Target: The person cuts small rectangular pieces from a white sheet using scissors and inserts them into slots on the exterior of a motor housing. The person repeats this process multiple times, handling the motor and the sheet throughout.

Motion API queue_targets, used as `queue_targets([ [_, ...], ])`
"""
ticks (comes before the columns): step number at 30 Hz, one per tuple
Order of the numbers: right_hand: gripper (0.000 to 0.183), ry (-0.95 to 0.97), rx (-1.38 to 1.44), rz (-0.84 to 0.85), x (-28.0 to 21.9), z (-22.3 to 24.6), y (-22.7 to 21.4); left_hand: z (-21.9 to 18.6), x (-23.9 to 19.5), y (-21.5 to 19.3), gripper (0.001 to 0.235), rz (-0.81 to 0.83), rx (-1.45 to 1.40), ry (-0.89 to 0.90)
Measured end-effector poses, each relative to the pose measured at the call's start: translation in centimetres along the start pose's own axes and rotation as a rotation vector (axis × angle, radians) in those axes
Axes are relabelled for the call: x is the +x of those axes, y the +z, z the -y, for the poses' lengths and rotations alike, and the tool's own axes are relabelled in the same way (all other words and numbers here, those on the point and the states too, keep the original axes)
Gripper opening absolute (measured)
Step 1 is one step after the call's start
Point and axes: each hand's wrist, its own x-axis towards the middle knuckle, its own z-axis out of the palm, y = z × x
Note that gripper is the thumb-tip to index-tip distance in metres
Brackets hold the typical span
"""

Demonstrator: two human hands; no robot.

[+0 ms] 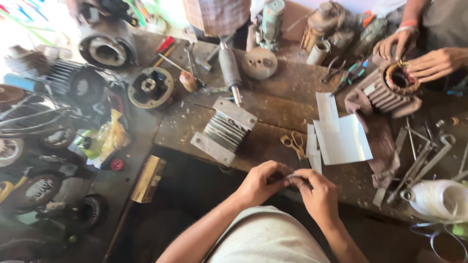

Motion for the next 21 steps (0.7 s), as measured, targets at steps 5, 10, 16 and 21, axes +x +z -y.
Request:
queue_targets([
  [5, 0.014, -0.137, 0.012, 0.052, 0.1, 1.9, -0.4, 0.8, -0.6, -0.9, 0.011, -0.04, 0.023, 0.117],
  [10, 0.019, -0.123, -0.009, 0.06, 0.0, 3.8, -0.3, 0.4, -0.9, -1.8, 0.012, -0.08, 0.058, 0.162],
  [16, 0.019, -0.105, -0.028, 0.031, 0.9, 5.3, 0.9, -1.0, -0.9, -3.5, 0.013, -0.063, 0.023, 0.105],
  [21, 0.018, -0.156, -0.059, 0.005, 0.9, 6.4, 1.4, -0.7, -0.9, -4.7, 0.014, -0.038, 0.037, 0.212],
])
